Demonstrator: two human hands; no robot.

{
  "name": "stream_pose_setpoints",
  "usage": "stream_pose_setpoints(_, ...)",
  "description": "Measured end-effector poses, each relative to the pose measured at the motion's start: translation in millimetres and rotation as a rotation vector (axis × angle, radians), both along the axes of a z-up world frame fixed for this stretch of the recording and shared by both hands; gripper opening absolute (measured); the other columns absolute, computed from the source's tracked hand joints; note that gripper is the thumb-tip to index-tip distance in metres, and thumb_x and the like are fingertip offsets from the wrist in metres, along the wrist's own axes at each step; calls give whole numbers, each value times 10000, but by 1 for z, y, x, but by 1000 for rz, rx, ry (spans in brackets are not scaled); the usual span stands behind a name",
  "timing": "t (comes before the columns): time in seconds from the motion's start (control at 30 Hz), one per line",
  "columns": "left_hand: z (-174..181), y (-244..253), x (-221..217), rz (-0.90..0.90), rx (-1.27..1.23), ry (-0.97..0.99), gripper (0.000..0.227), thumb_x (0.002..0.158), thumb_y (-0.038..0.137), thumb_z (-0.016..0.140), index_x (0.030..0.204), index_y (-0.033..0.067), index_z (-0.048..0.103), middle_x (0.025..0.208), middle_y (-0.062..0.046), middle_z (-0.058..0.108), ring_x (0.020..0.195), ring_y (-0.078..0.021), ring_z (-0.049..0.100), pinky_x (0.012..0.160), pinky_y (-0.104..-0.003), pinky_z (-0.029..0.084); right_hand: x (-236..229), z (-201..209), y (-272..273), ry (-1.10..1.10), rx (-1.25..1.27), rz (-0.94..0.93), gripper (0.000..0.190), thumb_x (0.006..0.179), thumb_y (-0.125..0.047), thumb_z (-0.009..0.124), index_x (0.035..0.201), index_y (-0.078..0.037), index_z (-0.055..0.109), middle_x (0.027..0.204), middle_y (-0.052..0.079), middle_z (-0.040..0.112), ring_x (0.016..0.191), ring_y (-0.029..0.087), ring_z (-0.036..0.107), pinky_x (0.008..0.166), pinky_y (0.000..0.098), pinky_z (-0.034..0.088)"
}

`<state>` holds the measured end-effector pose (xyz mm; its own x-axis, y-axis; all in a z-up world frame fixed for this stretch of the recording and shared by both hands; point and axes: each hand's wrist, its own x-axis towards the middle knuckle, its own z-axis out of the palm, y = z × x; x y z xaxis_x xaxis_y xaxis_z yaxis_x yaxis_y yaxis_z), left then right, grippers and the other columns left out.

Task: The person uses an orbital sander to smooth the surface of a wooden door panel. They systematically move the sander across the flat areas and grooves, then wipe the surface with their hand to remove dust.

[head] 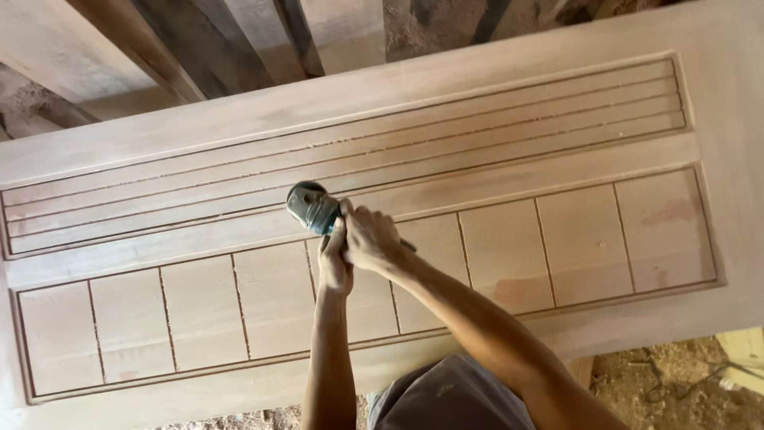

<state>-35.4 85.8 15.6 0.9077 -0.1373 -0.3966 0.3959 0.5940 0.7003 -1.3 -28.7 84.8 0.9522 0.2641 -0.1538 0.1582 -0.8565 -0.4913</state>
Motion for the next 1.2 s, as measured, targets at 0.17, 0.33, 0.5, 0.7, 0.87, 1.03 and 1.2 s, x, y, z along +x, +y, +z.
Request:
stream_pose_setpoints(0.17, 49, -64, 48, 67, -296, -212, 640, 1028, 508, 535, 1493, 77, 443, 1315, -130, 575, 1249, -256, 571, 1108, -477, 476, 58, 45, -41, -49, -210, 90, 432, 966, -218, 643, 1293, 24, 499, 655, 105, 580, 430, 174, 508, 322, 349, 451)
stream_pose_setpoints(0.33, 99, -152, 89, 30, -427, -355, 719, 1037, 575, 467, 1578, 129, 310, 1425, -111, 520, 1351, -250, 518, 1169, -464, 443, 101, 116, -122, -299, -460, 220, 539, 812, -239, 738, 1259, 0, 555, 715, 99, 622, 451, 149, 475, 373, 319, 389)
stream_pose_setpoints(0.5, 124, -218, 152, -106, -478, -384, 691, 1081, 569, 472, 1516, 45, 357, 1342, -207, 534, 1274, -341, 539, 1108, -557, 458, 150, 152, -201, -298, -465, 187, 521, 893, -217, 701, 1315, 23, 512, 717, 137, 658, 442, 198, 542, 366, 346, 435)
stream_pose_setpoints(0.7, 108, -249, 200, -138, -293, -308, 717, 1013, 514, 556, 1521, 48, 362, 1416, -171, 524, 1350, -299, 515, 1193, -501, 411, 187, 96, -237, -449, -317, -54, 327, 979, -194, 596, 1246, -17, 528, 818, 135, 640, 546, 185, 571, 400, 356, 487)
stream_pose_setpoints(0.87, 55, -209, 188, -226, -24, -102, 694, 951, 466, 579, 1428, -23, 455, 1340, -238, 562, 1295, -376, 554, 1122, -545, 467, 171, 17, -201, 35, -87, -244, 328, 1052, -157, 430, 1321, 29, 466, 710, 98, 627, 444, 158, 551, 323, 305, 453)
stream_pose_setpoints(1.03, 6, -145, 193, -174, 87, 106, 719, 937, 515, 572, 1418, -14, 488, 1388, -220, 575, 1308, -346, 564, 1133, -503, 460, 181, -35, -131, 181, -83, -242, 354, 1044, -244, 454, 1292, 8, 472, 706, 84, 638, 449, 146, 555, 339, 312, 478)
stream_pose_setpoints(1.2, -9, -97, 211, -109, 160, 163, 755, 911, 543, 584, 1440, 12, 491, 1391, -226, 587, 1304, -337, 574, 1131, -499, 468, 196, -58, -80, 102, 11, -183, 329, 1030, -213, 449, 1290, -15, 486, 728, 102, 686, 480, 181, 614, 361, 325, 493)
